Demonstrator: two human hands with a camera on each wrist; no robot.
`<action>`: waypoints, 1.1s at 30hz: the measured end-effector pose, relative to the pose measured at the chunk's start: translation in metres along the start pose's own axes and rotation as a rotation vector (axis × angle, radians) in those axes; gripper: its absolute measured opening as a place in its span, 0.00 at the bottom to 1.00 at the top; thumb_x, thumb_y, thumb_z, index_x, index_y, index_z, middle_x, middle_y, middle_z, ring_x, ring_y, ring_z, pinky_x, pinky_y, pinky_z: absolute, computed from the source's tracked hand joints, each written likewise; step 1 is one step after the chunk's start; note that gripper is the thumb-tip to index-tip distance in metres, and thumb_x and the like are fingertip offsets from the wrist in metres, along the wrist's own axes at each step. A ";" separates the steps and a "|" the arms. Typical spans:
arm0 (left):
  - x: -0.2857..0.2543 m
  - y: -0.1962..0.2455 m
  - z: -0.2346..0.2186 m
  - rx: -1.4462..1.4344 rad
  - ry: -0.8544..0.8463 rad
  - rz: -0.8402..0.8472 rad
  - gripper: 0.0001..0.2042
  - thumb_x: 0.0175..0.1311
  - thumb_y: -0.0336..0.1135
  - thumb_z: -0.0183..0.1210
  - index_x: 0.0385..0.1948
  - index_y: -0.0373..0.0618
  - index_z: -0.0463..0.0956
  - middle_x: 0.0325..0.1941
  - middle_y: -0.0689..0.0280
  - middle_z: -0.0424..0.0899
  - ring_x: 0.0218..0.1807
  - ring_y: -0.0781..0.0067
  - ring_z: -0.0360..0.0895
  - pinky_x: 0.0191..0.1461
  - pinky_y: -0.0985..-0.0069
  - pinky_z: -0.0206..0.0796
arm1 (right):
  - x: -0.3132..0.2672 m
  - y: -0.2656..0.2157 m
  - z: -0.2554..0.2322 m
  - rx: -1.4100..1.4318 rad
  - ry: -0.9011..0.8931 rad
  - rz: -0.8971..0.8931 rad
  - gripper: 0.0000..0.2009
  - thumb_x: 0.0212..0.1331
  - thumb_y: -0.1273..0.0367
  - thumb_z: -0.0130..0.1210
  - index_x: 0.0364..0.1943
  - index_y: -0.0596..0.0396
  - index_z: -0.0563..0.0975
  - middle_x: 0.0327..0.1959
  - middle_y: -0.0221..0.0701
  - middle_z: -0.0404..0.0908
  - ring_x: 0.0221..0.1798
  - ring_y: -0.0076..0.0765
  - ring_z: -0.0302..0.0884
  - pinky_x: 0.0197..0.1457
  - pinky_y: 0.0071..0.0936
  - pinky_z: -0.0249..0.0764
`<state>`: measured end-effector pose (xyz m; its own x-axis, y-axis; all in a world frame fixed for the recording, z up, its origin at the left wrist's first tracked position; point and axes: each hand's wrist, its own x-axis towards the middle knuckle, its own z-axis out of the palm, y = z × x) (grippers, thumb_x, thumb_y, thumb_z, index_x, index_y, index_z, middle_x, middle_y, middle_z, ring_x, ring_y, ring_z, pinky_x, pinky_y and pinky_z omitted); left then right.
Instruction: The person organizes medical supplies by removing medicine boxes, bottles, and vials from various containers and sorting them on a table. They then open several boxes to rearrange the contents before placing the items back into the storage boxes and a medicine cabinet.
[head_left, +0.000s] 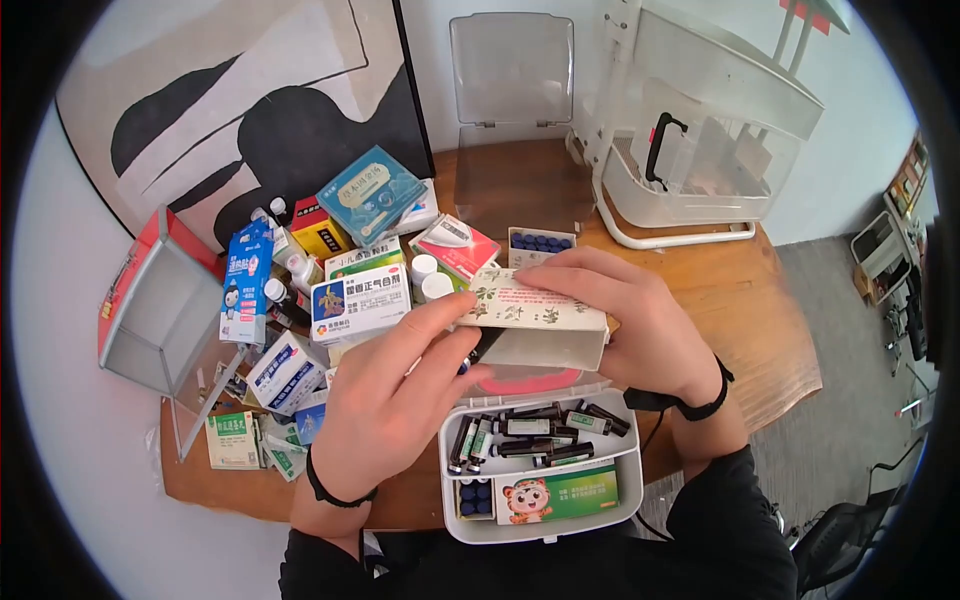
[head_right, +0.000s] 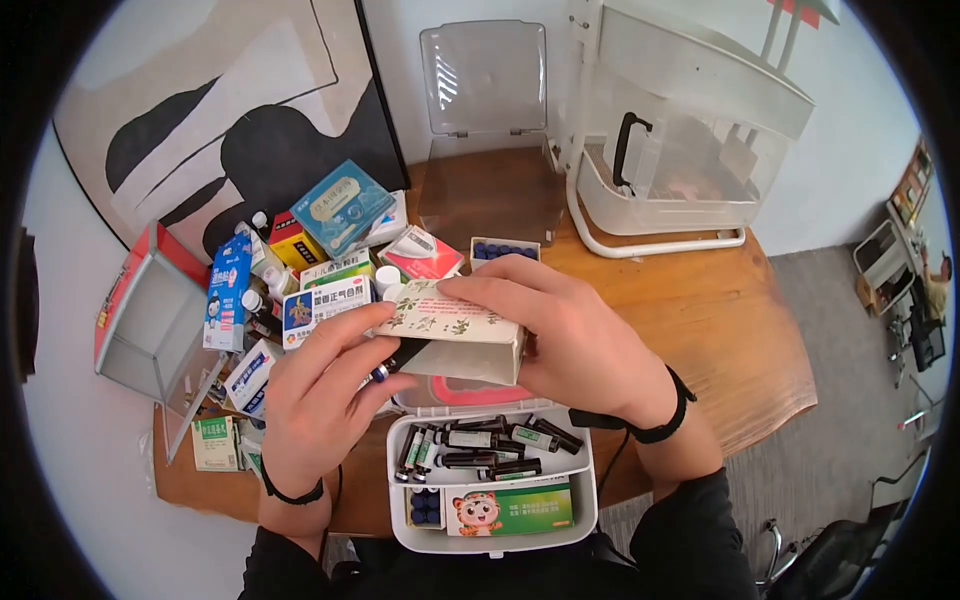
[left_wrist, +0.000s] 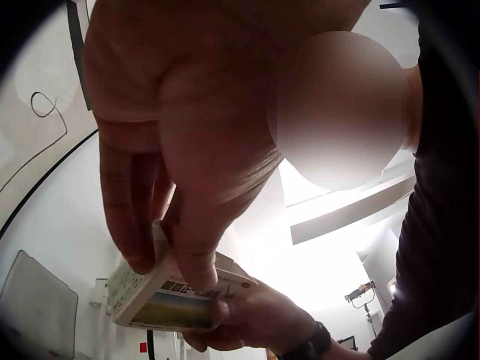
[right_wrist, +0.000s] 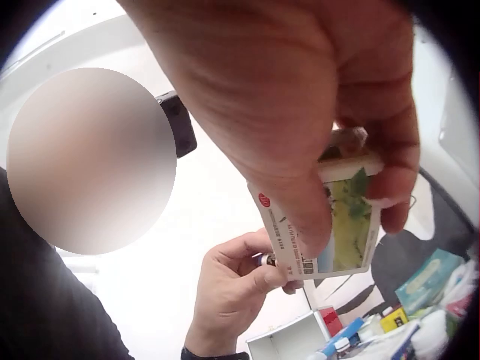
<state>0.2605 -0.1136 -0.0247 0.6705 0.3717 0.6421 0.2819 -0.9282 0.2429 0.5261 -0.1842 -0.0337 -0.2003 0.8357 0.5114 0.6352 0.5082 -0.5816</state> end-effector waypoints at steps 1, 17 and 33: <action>0.001 -0.002 0.001 0.000 -0.025 0.032 0.19 0.52 0.29 0.80 0.45 0.33 0.86 0.62 0.53 0.87 0.47 0.61 0.90 0.47 0.69 0.84 | 0.001 0.002 -0.001 0.005 0.006 -0.022 0.32 0.52 0.76 0.76 0.66 0.52 0.83 0.56 0.40 0.85 0.55 0.52 0.86 0.56 0.38 0.85; -0.002 0.006 -0.005 -0.053 -0.009 0.128 0.15 0.48 0.33 0.81 0.35 0.42 0.86 0.39 0.63 0.87 0.37 0.64 0.86 0.37 0.70 0.75 | -0.005 0.005 -0.014 0.022 0.195 0.143 0.27 0.55 0.76 0.75 0.62 0.56 0.84 0.54 0.35 0.90 0.54 0.37 0.88 0.58 0.31 0.81; -0.005 0.006 0.014 -0.118 -0.469 0.207 0.13 0.53 0.34 0.76 0.38 0.43 0.84 0.38 0.63 0.83 0.41 0.60 0.83 0.44 0.65 0.78 | -0.002 0.006 -0.009 -0.051 0.165 0.087 0.25 0.55 0.78 0.72 0.60 0.57 0.85 0.50 0.39 0.89 0.47 0.45 0.87 0.48 0.32 0.83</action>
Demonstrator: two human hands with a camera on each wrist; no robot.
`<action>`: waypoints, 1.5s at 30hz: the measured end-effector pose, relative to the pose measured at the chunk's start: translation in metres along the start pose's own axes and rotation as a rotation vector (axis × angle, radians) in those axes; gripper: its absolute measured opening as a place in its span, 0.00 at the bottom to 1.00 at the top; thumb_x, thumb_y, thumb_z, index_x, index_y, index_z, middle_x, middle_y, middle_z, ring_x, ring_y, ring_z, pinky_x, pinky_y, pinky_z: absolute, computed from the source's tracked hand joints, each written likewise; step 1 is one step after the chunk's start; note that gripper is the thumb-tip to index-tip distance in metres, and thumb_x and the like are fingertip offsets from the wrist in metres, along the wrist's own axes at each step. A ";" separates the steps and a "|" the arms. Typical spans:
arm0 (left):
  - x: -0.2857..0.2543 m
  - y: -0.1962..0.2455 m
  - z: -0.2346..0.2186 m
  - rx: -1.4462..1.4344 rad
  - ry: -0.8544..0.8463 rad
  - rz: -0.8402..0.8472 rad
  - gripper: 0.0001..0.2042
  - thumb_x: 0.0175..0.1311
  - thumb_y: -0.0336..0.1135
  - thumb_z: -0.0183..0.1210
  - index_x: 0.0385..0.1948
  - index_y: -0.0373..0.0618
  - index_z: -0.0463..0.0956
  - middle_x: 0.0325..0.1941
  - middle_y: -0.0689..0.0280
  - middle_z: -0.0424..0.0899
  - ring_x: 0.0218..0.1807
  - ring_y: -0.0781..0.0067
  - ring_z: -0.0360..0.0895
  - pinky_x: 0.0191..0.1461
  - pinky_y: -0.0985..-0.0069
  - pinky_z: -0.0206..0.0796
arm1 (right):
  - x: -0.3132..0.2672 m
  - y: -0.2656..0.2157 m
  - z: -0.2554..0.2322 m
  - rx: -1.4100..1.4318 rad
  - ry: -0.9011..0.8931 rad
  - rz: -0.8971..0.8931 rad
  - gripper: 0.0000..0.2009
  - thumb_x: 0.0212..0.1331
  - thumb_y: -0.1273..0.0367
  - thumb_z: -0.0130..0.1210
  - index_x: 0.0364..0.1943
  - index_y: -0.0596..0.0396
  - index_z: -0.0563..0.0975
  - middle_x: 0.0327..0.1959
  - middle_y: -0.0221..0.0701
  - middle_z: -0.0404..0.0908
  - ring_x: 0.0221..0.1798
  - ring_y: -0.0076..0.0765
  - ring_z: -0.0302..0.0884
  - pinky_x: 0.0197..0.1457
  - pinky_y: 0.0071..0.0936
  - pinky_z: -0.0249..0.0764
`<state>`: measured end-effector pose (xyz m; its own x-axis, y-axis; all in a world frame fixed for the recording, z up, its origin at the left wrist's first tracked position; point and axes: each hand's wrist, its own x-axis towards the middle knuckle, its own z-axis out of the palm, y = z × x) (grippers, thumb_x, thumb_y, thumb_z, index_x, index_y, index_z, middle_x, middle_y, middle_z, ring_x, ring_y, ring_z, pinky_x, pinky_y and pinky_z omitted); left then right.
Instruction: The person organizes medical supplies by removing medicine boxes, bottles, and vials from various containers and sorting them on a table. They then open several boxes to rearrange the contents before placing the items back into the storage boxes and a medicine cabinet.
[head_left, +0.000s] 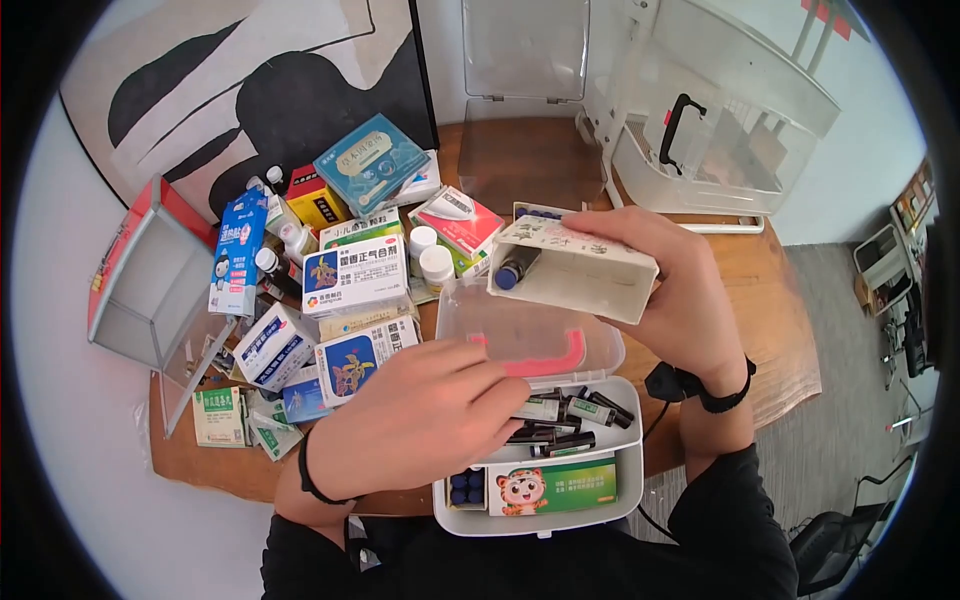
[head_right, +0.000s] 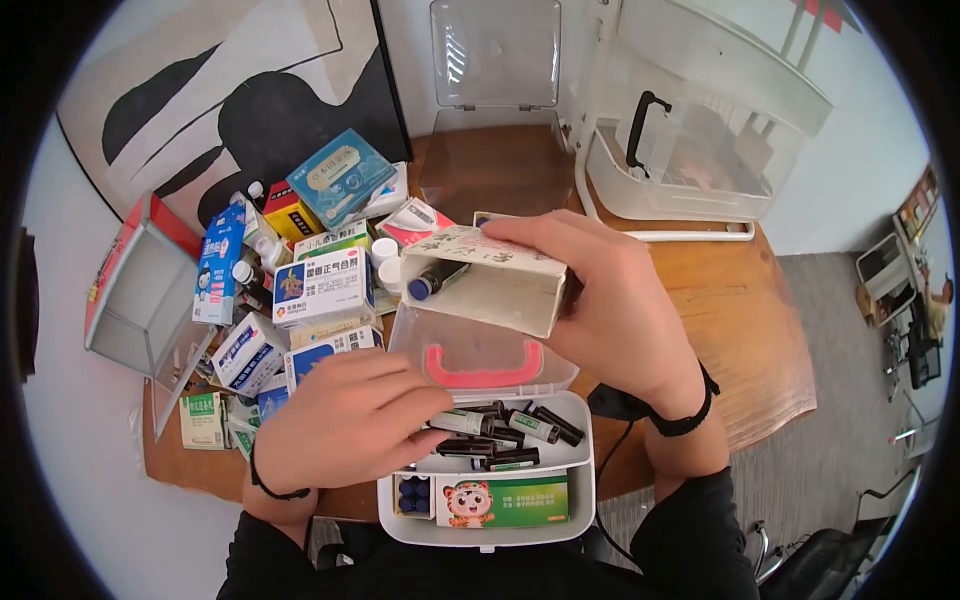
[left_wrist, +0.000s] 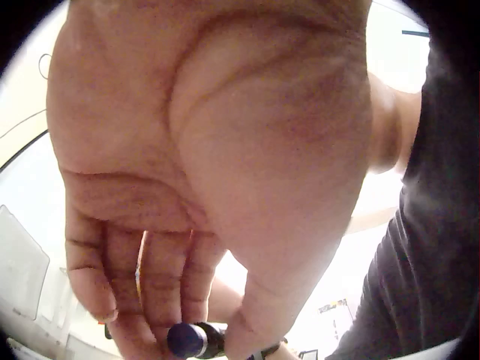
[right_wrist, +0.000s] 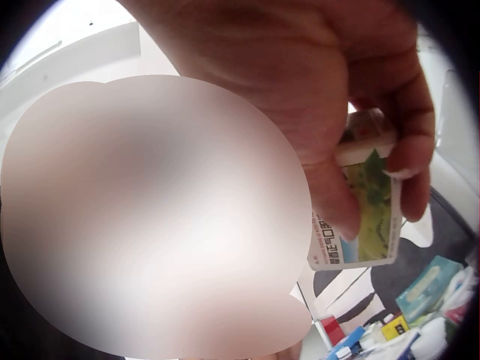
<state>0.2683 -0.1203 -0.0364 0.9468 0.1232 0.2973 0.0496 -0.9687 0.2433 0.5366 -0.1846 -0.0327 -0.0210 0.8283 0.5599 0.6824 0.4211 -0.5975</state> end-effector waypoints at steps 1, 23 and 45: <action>-0.002 0.001 -0.007 -0.044 0.110 -0.012 0.15 0.51 0.32 0.78 0.39 0.42 0.86 0.37 0.63 0.85 0.38 0.60 0.84 0.41 0.66 0.77 | 0.001 0.000 0.000 0.001 0.001 -0.001 0.25 0.55 0.78 0.72 0.60 0.57 0.85 0.50 0.39 0.89 0.47 0.45 0.87 0.48 0.32 0.83; 0.000 0.001 -0.013 0.109 0.527 -0.118 0.21 0.46 0.29 0.81 0.46 0.39 0.88 0.37 0.62 0.84 0.35 0.62 0.82 0.34 0.68 0.71 | -0.002 -0.016 0.015 0.044 -0.088 -0.078 0.25 0.52 0.78 0.74 0.58 0.57 0.85 0.49 0.42 0.87 0.51 0.54 0.88 0.51 0.39 0.85; -0.002 -0.002 0.002 -0.089 -0.106 -0.022 0.24 0.46 0.40 0.80 0.46 0.45 0.83 0.47 0.65 0.81 0.48 0.59 0.83 0.47 0.62 0.77 | -0.002 -0.002 0.006 -0.022 0.022 -0.045 0.24 0.52 0.78 0.72 0.57 0.57 0.85 0.51 0.41 0.90 0.48 0.51 0.88 0.50 0.36 0.83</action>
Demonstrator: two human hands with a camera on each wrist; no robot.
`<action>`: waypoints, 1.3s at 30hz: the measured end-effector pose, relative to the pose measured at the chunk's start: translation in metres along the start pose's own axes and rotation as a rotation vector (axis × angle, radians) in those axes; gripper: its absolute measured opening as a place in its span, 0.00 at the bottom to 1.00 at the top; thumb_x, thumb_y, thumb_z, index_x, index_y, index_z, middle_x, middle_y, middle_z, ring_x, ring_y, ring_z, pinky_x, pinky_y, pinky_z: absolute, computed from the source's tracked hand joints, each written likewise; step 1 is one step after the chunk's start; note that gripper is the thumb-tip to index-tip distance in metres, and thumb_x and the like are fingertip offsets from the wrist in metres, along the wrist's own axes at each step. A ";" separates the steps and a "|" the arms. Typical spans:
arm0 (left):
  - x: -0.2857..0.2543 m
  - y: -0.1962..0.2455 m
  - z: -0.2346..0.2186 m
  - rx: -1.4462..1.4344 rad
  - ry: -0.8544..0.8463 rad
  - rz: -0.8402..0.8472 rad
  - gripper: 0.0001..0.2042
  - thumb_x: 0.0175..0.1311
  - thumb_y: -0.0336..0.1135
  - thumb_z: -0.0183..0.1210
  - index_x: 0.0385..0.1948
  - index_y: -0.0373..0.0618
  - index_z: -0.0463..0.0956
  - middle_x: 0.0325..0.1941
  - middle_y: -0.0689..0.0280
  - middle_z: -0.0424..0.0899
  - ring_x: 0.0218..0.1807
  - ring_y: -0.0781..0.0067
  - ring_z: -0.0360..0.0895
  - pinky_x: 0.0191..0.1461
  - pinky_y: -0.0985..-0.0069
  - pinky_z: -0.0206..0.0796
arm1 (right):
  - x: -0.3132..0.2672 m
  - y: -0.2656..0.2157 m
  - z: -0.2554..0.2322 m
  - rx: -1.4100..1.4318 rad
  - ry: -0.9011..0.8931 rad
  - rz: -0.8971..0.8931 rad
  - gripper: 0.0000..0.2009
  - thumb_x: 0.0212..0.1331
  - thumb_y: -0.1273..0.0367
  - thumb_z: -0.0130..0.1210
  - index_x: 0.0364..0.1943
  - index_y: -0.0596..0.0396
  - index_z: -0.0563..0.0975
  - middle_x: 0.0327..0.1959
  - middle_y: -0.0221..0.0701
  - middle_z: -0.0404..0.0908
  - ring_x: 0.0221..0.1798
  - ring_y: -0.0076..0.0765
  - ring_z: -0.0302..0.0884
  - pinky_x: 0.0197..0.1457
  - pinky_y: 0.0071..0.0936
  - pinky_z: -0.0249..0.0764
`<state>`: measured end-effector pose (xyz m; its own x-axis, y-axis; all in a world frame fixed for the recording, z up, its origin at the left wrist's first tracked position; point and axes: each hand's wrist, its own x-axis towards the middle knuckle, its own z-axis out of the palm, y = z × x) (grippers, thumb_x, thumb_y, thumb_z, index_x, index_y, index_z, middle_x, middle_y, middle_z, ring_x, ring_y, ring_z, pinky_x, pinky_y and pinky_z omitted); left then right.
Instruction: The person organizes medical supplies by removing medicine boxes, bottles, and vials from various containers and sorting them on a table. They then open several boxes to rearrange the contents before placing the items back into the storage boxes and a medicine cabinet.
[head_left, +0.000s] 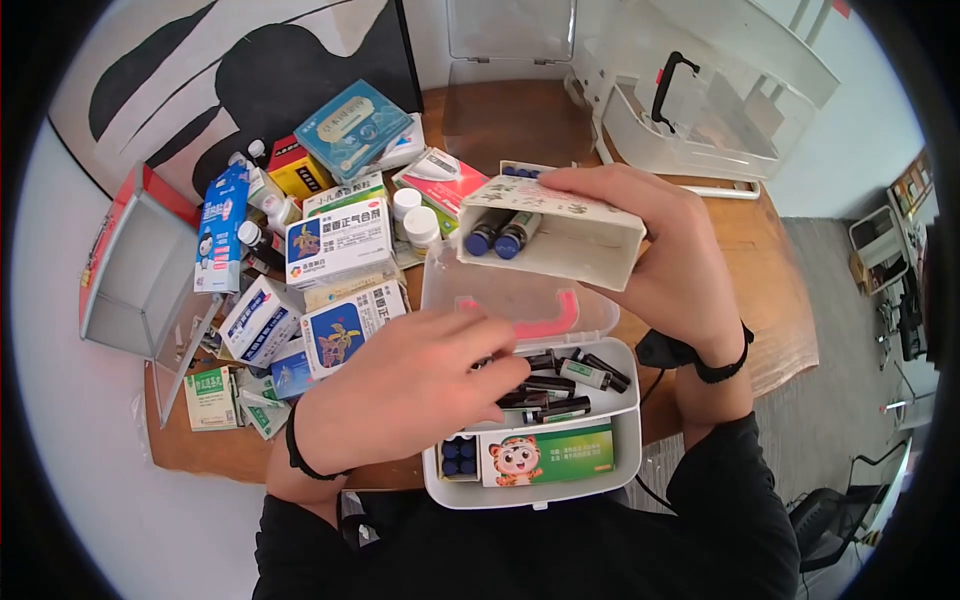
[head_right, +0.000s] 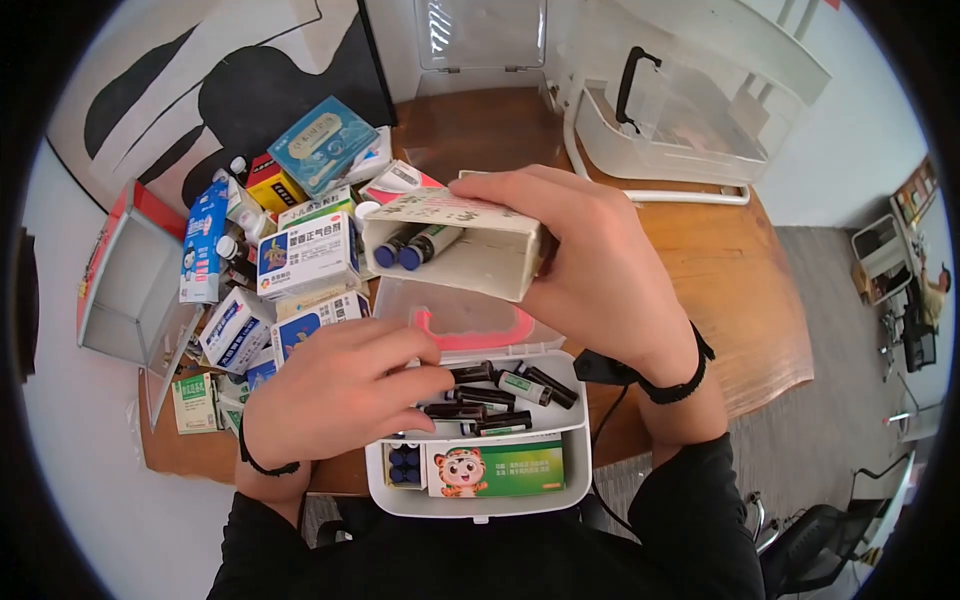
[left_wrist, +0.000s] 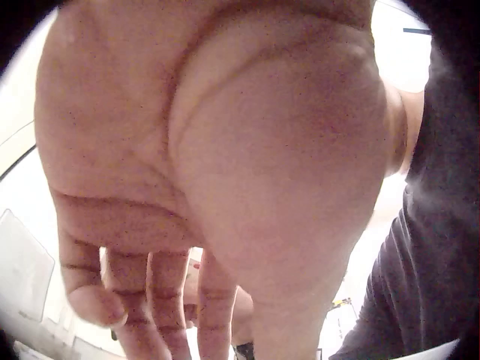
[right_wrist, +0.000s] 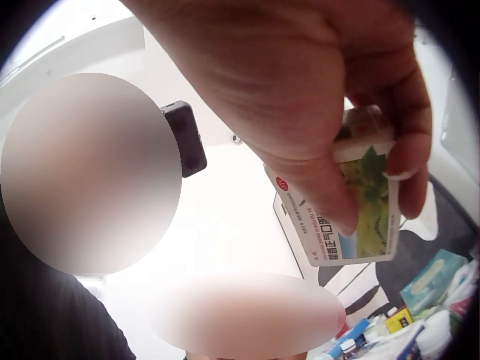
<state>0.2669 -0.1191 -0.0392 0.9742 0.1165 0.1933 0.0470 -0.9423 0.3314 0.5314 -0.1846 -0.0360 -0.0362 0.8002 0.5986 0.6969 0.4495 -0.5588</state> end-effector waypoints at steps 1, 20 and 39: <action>0.001 0.000 0.006 -0.011 -0.027 0.045 0.21 0.48 0.39 0.79 0.43 0.45 0.82 0.45 0.65 0.80 0.46 0.60 0.83 0.46 0.62 0.77 | 0.000 0.001 0.001 -0.002 -0.005 -0.009 0.24 0.52 0.79 0.71 0.57 0.57 0.85 0.51 0.41 0.90 0.48 0.51 0.88 0.50 0.36 0.83; -0.015 0.037 -0.028 -0.091 0.483 -0.095 0.19 0.48 0.35 0.81 0.45 0.45 0.90 0.39 0.63 0.88 0.37 0.64 0.87 0.37 0.70 0.78 | -0.002 -0.009 0.004 0.029 -0.115 0.030 0.26 0.51 0.75 0.76 0.58 0.57 0.86 0.50 0.42 0.90 0.53 0.50 0.89 0.58 0.36 0.83; -0.007 0.021 -0.015 0.214 0.662 0.042 0.17 0.50 0.31 0.79 0.43 0.42 0.88 0.39 0.63 0.86 0.32 0.61 0.84 0.31 0.72 0.73 | -0.002 -0.007 0.012 0.124 -0.111 -0.043 0.27 0.49 0.83 0.69 0.58 0.58 0.85 0.48 0.43 0.88 0.51 0.55 0.87 0.51 0.38 0.84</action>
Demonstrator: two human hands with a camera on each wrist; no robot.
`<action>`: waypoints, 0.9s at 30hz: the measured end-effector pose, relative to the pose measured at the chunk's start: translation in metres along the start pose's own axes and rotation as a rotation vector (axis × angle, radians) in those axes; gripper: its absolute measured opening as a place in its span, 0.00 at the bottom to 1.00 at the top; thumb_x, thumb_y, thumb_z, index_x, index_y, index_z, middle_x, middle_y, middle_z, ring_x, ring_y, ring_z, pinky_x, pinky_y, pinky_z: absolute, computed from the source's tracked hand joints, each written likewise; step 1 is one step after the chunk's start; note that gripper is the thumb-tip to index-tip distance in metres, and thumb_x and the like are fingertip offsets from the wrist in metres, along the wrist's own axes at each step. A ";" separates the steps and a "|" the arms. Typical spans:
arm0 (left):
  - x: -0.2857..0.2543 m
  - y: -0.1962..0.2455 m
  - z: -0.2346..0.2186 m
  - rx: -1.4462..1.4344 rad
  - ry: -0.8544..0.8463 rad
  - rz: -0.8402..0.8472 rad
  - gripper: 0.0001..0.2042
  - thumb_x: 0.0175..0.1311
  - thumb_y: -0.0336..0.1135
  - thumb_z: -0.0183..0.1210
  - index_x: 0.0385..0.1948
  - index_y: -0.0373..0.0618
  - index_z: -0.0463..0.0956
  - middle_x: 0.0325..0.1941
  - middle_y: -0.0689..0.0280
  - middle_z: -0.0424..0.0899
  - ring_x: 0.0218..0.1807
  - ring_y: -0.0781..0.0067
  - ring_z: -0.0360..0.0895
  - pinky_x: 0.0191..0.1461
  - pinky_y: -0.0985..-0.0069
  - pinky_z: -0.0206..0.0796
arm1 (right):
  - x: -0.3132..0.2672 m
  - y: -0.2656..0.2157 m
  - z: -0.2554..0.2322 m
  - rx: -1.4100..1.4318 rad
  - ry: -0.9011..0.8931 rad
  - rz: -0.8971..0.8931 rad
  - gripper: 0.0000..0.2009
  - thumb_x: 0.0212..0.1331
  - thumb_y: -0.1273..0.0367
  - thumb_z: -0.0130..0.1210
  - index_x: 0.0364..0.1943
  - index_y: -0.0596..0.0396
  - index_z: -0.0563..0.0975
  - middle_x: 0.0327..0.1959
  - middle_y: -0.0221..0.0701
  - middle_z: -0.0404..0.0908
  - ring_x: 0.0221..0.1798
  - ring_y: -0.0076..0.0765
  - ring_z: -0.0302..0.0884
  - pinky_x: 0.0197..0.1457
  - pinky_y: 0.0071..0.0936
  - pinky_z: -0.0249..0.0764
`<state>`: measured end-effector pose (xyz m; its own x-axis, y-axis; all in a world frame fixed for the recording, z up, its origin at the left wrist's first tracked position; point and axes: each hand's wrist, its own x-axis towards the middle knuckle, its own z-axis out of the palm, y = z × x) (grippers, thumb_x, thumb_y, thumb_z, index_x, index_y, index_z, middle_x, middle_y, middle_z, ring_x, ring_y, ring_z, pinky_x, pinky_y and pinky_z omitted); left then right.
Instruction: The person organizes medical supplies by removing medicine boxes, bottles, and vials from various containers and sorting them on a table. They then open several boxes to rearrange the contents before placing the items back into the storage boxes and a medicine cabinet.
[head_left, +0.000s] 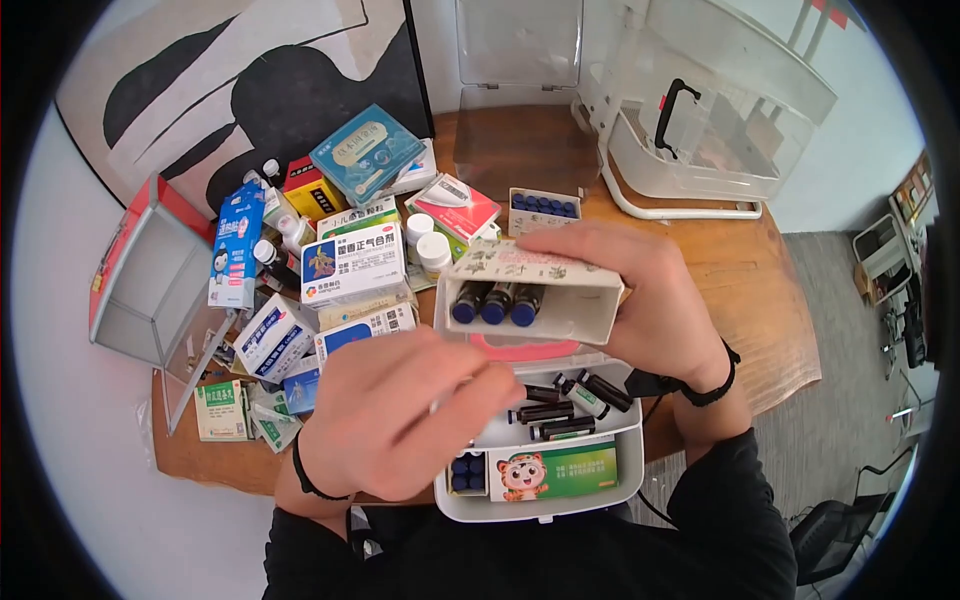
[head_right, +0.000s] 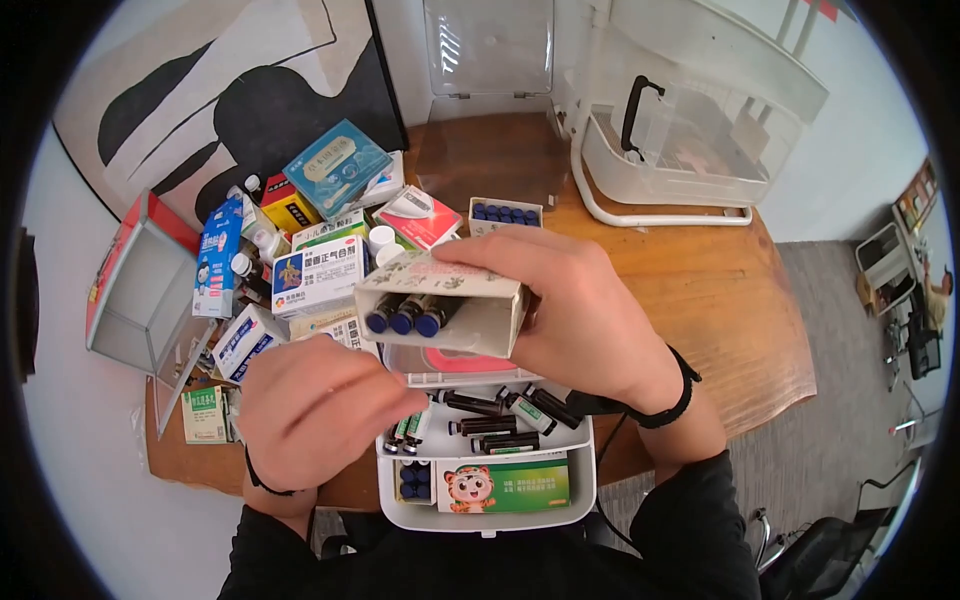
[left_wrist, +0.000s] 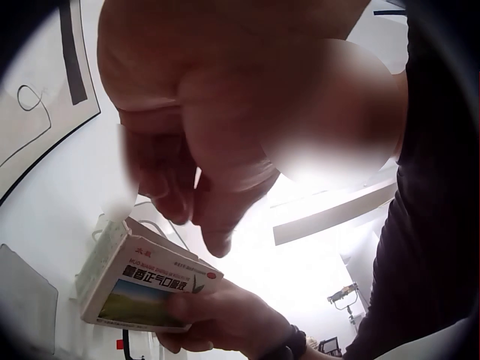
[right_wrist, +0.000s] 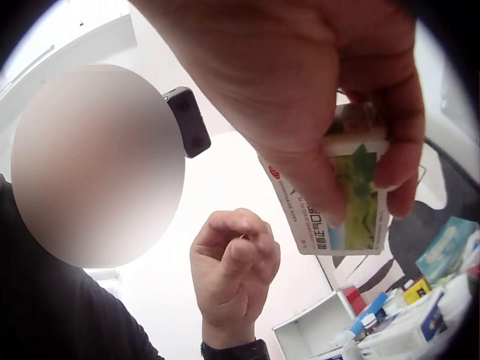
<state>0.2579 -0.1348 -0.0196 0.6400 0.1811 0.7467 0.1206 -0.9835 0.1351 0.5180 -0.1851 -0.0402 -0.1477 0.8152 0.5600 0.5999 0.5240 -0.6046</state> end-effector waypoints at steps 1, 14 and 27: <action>-0.001 0.000 -0.001 -0.051 -0.155 0.037 0.15 0.52 0.31 0.76 0.43 0.42 0.87 0.39 0.63 0.86 0.34 0.62 0.85 0.32 0.72 0.74 | -0.001 0.000 -0.001 0.017 0.015 0.041 0.27 0.50 0.82 0.70 0.59 0.57 0.85 0.48 0.44 0.88 0.50 0.54 0.87 0.50 0.37 0.84; -0.017 0.007 0.039 -0.068 -0.757 0.077 0.11 0.57 0.33 0.68 0.38 0.40 0.80 0.36 0.63 0.78 0.40 0.63 0.84 0.40 0.66 0.78 | 0.000 0.003 -0.006 -0.012 0.051 0.013 0.26 0.49 0.80 0.74 0.58 0.58 0.85 0.46 0.44 0.88 0.45 0.54 0.87 0.48 0.37 0.83; -0.004 0.011 -0.011 -0.255 -0.468 -0.070 0.14 0.52 0.27 0.76 0.41 0.38 0.86 0.39 0.58 0.86 0.35 0.62 0.86 0.36 0.70 0.78 | 0.000 0.001 -0.008 -0.052 0.009 0.090 0.26 0.52 0.74 0.77 0.58 0.58 0.86 0.48 0.40 0.91 0.50 0.48 0.89 0.56 0.34 0.83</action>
<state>0.2487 -0.1463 -0.0138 0.9141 0.1707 0.3679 0.0238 -0.9281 0.3716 0.5252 -0.1867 -0.0368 -0.0839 0.8560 0.5100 0.6506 0.4348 -0.6226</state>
